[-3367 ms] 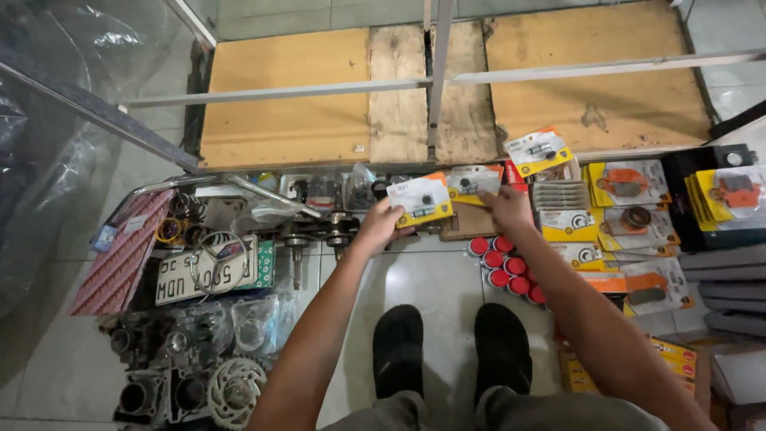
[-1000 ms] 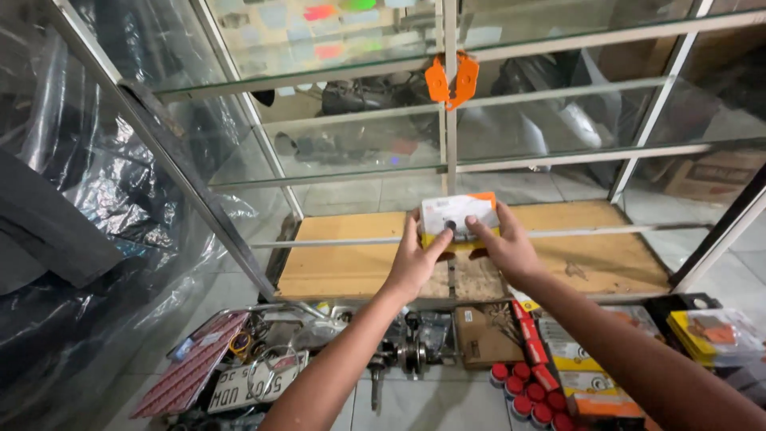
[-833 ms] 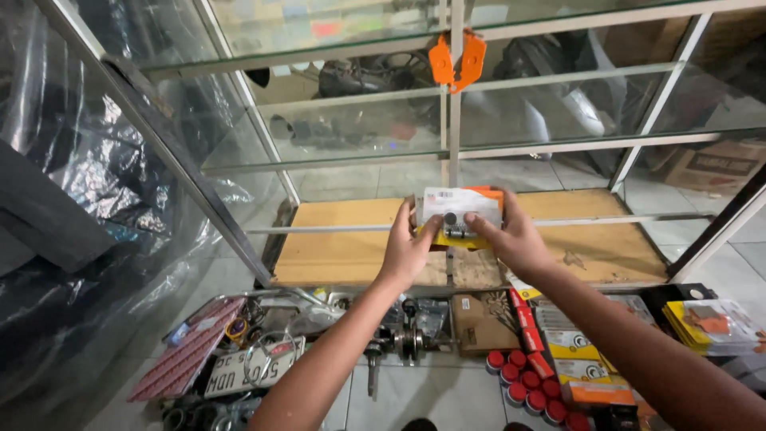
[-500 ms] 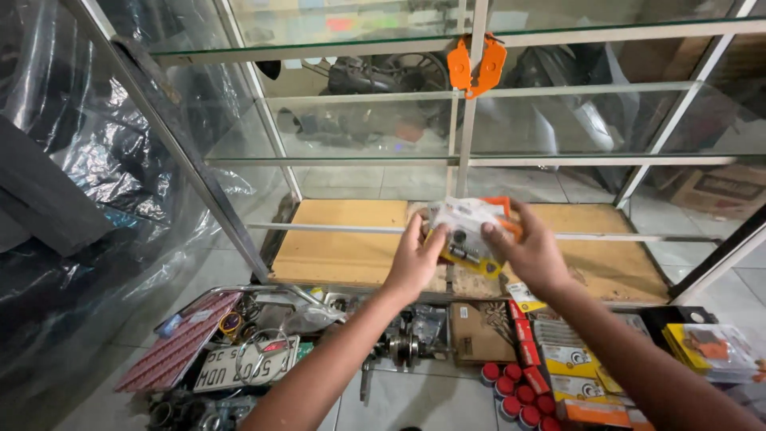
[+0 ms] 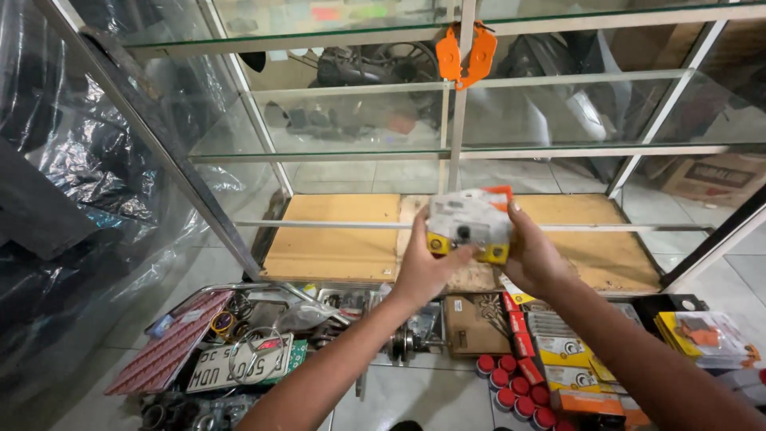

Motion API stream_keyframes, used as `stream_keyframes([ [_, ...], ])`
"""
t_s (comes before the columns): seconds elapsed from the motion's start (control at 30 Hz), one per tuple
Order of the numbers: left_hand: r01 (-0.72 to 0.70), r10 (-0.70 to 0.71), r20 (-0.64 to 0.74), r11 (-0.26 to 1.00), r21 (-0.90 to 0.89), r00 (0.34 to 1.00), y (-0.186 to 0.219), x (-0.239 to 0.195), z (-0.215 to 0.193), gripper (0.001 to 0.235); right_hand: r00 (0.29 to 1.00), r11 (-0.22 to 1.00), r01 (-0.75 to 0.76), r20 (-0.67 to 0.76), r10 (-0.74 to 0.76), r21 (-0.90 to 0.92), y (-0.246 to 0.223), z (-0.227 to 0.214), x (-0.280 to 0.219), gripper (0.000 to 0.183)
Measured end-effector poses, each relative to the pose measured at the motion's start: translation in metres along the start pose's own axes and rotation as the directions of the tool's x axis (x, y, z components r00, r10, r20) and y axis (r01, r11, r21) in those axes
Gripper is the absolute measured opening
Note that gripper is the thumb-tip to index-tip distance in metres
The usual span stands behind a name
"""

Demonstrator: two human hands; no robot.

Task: The person cleans various packaged items and small containers on a tiled floor using a dark cloth. They wipe the packaging of a spark plug and several small red-capped bottles, then place the cleaned items onto a glass shelf.

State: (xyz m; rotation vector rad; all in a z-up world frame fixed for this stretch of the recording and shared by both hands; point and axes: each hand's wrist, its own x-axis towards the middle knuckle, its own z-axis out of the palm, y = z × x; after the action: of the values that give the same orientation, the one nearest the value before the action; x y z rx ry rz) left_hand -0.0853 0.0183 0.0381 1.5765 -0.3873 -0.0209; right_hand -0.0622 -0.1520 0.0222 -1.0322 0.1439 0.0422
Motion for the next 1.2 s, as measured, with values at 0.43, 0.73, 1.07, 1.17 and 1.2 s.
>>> stream_keyframes([
  [0.43,0.026,-0.05,-0.152,0.988,-0.155,0.987,-0.057,0.031,-0.028,0.045,0.996,0.998,-0.026,0.086,0.021,0.057,0.001,-0.033,0.018,0.039],
  [0.73,0.075,-0.154,-0.107,0.846,-0.529,0.982,-0.035,0.027,0.005,0.052,0.994,0.997,0.068,0.086,-0.064,-0.045,0.015,-0.068,0.04,0.031],
  [1.07,0.143,-0.226,-0.097,0.841,-0.522,0.969,-0.061,0.055,0.074,0.05,0.966,0.98,0.146,-0.196,-0.171,-0.135,-0.018,-0.12,0.021,0.044],
  [1.17,0.219,-0.257,0.01,0.8,-0.558,0.966,-0.056,0.047,0.135,0.039,0.876,0.89,0.24,-0.309,-0.371,-0.387,-0.036,-0.162,-0.02,0.038],
  [1.2,0.255,-0.246,0.09,0.806,-0.534,0.965,-0.051,0.044,0.157,0.034,0.815,0.806,0.303,-0.301,-0.496,-0.508,-0.036,-0.179,-0.042,0.031],
])
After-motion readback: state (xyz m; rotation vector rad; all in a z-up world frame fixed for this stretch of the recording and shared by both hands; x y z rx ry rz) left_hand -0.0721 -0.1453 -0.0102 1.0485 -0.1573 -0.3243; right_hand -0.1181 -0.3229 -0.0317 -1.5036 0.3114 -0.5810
